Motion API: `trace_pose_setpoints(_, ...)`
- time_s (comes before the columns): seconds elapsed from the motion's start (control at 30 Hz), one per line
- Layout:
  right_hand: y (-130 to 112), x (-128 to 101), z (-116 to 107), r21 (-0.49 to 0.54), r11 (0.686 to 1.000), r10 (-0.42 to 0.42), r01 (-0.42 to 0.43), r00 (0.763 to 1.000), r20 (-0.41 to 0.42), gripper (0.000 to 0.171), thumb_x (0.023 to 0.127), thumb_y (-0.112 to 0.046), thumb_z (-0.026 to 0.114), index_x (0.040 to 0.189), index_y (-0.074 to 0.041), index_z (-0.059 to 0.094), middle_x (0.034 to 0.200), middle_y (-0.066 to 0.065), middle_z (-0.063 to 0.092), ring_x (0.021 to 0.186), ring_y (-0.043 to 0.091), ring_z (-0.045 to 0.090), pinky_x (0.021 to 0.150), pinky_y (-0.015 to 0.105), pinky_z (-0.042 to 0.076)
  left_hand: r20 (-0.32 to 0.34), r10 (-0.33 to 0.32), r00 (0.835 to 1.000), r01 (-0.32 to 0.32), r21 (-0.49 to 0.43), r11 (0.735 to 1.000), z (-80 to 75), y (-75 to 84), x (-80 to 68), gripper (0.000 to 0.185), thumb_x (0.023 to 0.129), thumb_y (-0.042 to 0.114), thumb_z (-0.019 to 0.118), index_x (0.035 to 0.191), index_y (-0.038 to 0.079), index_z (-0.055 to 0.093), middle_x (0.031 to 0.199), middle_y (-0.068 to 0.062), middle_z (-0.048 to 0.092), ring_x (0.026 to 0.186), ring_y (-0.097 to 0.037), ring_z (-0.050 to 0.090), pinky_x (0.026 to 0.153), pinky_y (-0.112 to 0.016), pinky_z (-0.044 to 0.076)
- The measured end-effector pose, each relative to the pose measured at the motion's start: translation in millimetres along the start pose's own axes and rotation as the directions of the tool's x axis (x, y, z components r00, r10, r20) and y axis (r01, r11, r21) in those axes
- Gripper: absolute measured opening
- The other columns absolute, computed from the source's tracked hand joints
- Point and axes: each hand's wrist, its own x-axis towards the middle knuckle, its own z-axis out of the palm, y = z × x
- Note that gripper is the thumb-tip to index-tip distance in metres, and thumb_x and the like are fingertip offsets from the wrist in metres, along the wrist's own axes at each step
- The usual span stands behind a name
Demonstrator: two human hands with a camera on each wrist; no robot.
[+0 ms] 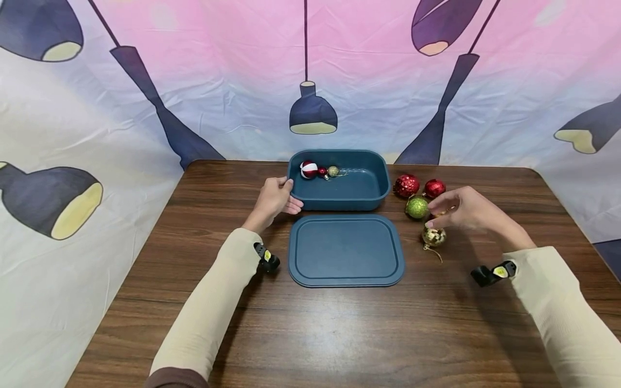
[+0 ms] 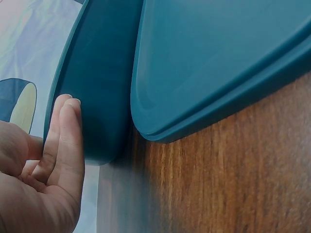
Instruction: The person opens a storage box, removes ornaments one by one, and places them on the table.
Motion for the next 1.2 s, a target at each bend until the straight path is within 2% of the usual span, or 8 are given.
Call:
trace_pose_setpoints(0.23,-20,12,-10,-0.009,0.999,-0.042,0.042,0.999,-0.008,0.047,0.085,-0.031,0.085,0.117,0.001,0.073,0.107,0.013,0.075,0.096,0.023,0.071,0.075,0.032,0.057,-0.004,0.007,1.0,-0.007,0.009,1.0,0.0,-1.5,-0.5,0.055,0.112,0.026,0.042,0.16,0.004,0.026,0.086,-0.02,0.074,0.071,-0.029,0.075,0.068,-0.037,0.064)
trace_pose_setpoints(0.43,-47,32,-12,-0.023,0.998,-0.059,0.058,0.998,-0.009,0.043,0.086,-0.031,0.084,0.115,-0.002,0.075,0.104,0.009,0.076,0.097,0.025,0.069,0.084,0.043,0.057,-0.005,0.003,1.0,-0.003,0.012,1.0,-0.4,-1.8,0.5,0.056,0.111,0.025,0.042,0.16,0.004,0.026,0.085,-0.02,0.074,0.071,-0.03,0.075,0.068,-0.037,0.064)
trace_pose_setpoints(0.57,-66,47,-8,0.003,0.998,-0.069,0.069,0.998,-0.004,0.037,0.086,-0.027,0.084,0.113,-0.003,0.076,0.102,0.009,0.075,0.096,0.025,0.068,0.081,0.04,0.056,-0.005,-0.001,1.0,0.001,0.005,1.0,-0.2,-1.6,0.6,0.056,0.111,0.025,0.042,0.16,0.004,0.025,0.085,-0.02,0.073,0.071,-0.03,0.075,0.068,-0.038,0.064)
trace_pose_setpoints(0.7,-82,62,-1,-0.007,0.995,-0.095,0.095,0.995,-0.009,0.034,0.087,-0.023,0.083,0.113,-0.003,0.076,0.101,0.011,0.075,0.094,0.026,0.068,0.077,0.039,0.056,0.0,0.001,1.0,-0.001,0.0,1.0,-0.2,-1.5,0.3,0.056,0.112,0.025,0.042,0.16,0.004,0.025,0.084,-0.02,0.073,0.07,-0.029,0.075,0.068,-0.037,0.064)
trace_pose_setpoints(0.93,-103,93,20,-0.022,0.99,-0.136,0.136,0.991,0.003,0.033,0.087,-0.018,0.082,0.114,-0.001,0.074,0.11,0.018,0.072,0.102,0.032,0.067,0.087,0.05,0.057,-0.001,0.013,1.0,-0.013,0.005,1.0,0.0,-0.9,-0.6,0.056,0.112,0.025,0.041,0.16,0.003,0.024,0.084,-0.021,0.073,0.07,-0.031,0.075,0.068,-0.038,0.064)
trace_pose_setpoints(1.2,-116,121,49,-0.06,0.985,-0.163,0.161,0.986,-0.039,0.037,0.086,-0.016,0.083,0.117,0.001,0.073,0.119,0.022,0.07,0.111,0.034,0.065,0.093,0.052,0.055,0.0,0.012,1.0,-0.012,0.002,1.0,0.3,-1.2,-0.9,0.056,0.112,0.025,0.042,0.16,0.003,0.026,0.084,-0.02,0.073,0.071,-0.031,0.075,0.069,-0.04,0.064)
